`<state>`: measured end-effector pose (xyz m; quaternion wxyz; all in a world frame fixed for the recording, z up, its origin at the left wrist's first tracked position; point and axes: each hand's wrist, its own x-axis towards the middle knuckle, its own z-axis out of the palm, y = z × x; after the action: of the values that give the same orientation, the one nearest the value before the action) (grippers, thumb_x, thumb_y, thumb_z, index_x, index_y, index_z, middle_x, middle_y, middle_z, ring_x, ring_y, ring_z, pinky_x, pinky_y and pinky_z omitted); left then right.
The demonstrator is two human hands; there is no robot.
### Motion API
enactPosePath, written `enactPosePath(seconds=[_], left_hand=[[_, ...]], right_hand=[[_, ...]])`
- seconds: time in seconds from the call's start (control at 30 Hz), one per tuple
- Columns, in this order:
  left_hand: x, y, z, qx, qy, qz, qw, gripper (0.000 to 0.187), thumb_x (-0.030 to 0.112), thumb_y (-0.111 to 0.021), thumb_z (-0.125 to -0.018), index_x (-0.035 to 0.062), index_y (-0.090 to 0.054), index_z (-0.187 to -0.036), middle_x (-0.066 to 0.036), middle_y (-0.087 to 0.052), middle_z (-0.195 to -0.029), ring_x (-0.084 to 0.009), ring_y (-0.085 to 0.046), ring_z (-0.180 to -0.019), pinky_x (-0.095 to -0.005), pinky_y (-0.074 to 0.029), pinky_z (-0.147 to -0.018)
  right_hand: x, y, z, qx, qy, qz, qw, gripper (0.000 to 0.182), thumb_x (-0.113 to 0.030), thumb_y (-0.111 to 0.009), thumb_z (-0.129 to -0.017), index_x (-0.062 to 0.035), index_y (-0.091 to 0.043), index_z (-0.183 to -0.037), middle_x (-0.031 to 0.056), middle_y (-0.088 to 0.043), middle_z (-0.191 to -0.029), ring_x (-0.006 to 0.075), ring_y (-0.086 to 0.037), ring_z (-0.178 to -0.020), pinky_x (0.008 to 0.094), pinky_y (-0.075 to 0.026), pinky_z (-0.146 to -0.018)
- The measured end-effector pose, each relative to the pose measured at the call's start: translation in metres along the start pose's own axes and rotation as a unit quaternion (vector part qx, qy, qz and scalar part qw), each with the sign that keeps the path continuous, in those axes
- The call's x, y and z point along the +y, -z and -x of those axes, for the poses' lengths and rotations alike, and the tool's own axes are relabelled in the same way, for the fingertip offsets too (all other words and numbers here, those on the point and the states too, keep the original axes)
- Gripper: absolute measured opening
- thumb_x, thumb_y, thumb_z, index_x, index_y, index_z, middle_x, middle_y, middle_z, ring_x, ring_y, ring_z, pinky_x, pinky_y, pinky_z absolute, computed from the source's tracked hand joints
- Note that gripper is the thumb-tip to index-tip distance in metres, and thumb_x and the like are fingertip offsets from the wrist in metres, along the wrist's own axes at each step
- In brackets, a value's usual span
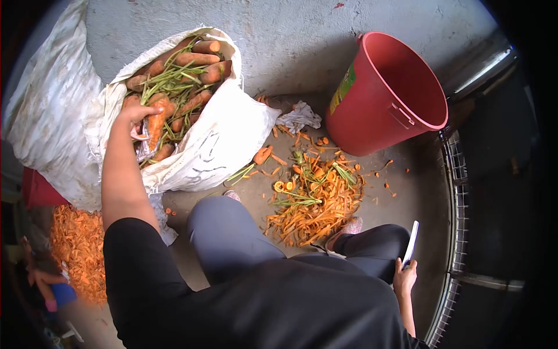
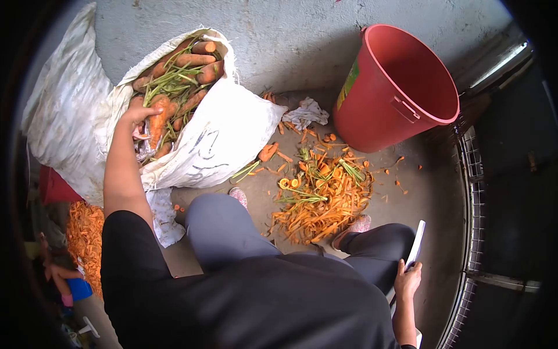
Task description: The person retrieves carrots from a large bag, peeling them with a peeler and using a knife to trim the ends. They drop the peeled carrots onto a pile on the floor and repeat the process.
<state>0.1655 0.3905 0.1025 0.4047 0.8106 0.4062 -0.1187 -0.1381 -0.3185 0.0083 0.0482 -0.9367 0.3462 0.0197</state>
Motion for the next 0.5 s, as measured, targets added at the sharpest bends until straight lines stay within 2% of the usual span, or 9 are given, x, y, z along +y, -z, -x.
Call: enactPosePath(seconds=[0.03,0.1,0.17,0.27,0.3,0.4,0.43,0.5], left_hand=[[-0.019,0.005,-0.038,-0.021,-0.126,-0.046,0.991,0.083,0.033,-0.082,-0.052,-0.0079,-0.046,-0.115,-0.021,-0.057,-0.109,-0.0269,-0.058,-0.096,-0.0342,-0.047,-0.08],[-0.047,-0.008,-0.082,0.101,-0.196,-0.126,0.967,0.087,0.032,-0.082,-0.052,-0.0095,-0.043,-0.117,-0.021,-0.057,-0.108,-0.0268,-0.058,-0.096,-0.0354,-0.047,-0.079],[-0.052,-0.012,-0.079,0.19,-0.243,-0.156,0.938,0.093,0.032,-0.083,-0.05,-0.0136,-0.038,-0.118,-0.02,-0.057,-0.108,-0.0273,-0.057,-0.097,-0.0354,-0.048,-0.078],[-0.05,-0.006,-0.069,0.121,-0.243,-0.07,0.96,0.082,0.027,-0.081,-0.055,-0.0085,-0.041,-0.116,-0.018,-0.059,-0.101,-0.0262,-0.059,-0.09,-0.0354,-0.05,-0.071],[-0.011,-0.013,0.024,0.082,-0.098,0.034,0.991,0.066,0.02,-0.078,-0.061,-0.0019,-0.044,-0.113,-0.015,-0.059,-0.091,-0.0231,-0.06,-0.077,-0.0322,-0.051,-0.058],[-0.023,0.012,0.006,-0.051,-0.17,0.143,0.974,0.056,0.014,-0.076,-0.065,0.0022,-0.045,-0.11,-0.014,-0.057,-0.087,-0.0198,-0.059,-0.069,-0.0287,-0.051,-0.053],[-0.017,0.011,0.028,-0.057,-0.177,0.196,0.963,0.057,0.012,-0.076,-0.064,0.0011,-0.045,-0.111,-0.014,-0.058,-0.087,-0.0175,-0.058,-0.06,-0.0258,-0.047,-0.043],[-0.01,0.006,0.05,-0.057,-0.17,0.271,0.946,0.057,0.01,-0.075,-0.065,0.0006,-0.044,-0.111,-0.013,-0.058,-0.086,-0.015,-0.056,-0.054,-0.0246,-0.041,-0.034]], right_hand=[[-0.003,0.001,0.002,-0.002,0.001,-0.005,1.0,0.045,-0.033,-0.063,-0.079,0.0024,-0.045,-0.099,0.0234,-0.057,-0.088,0.0409,-0.055,-0.086,0.0449,-0.042,-0.077],[-0.012,0.005,0.007,-0.004,0.004,-0.013,1.0,0.048,-0.035,-0.063,-0.078,0.0021,-0.044,-0.103,0.0239,-0.056,-0.094,0.0412,-0.054,-0.091,0.0452,-0.042,-0.08],[-0.013,0.009,0.007,-0.019,0.01,-0.005,1.0,0.051,-0.036,-0.063,-0.077,0.0018,-0.042,-0.106,0.0238,-0.055,-0.098,0.0409,-0.053,-0.093,0.0453,-0.041,-0.08],[-0.018,0.022,0.006,0.018,0.029,0.018,0.999,0.054,-0.035,-0.063,-0.077,0.0008,-0.041,-0.11,0.0221,-0.05,-0.108,0.0387,-0.049,-0.1,0.0439,-0.039,-0.085],[-0.017,0.023,0.004,0.04,0.04,0.023,0.998,0.053,-0.035,-0.063,-0.077,0.0006,-0.041,-0.111,0.0217,-0.049,-0.109,0.0382,-0.047,-0.101,0.0435,-0.038,-0.086],[-0.019,0.019,-0.004,0.097,0.111,0.004,0.989,0.052,-0.029,-0.064,-0.076,-0.0002,-0.041,-0.114,0.0197,-0.046,-0.111,0.0358,-0.043,-0.105,0.0423,-0.035,-0.091],[-0.025,0.019,-0.006,0.115,0.145,-0.007,0.983,0.052,-0.027,-0.065,-0.076,-0.0002,-0.042,-0.114,0.0194,-0.046,-0.111,0.0357,-0.043,-0.105,0.0422,-0.035,-0.091],[-0.049,0.021,-0.01,0.127,0.197,-0.054,0.971,0.051,-0.023,-0.066,-0.075,-0.0011,-0.042,-0.114,0.0186,-0.045,-0.111,0.0353,-0.043,-0.106,0.0416,-0.034,-0.092]])
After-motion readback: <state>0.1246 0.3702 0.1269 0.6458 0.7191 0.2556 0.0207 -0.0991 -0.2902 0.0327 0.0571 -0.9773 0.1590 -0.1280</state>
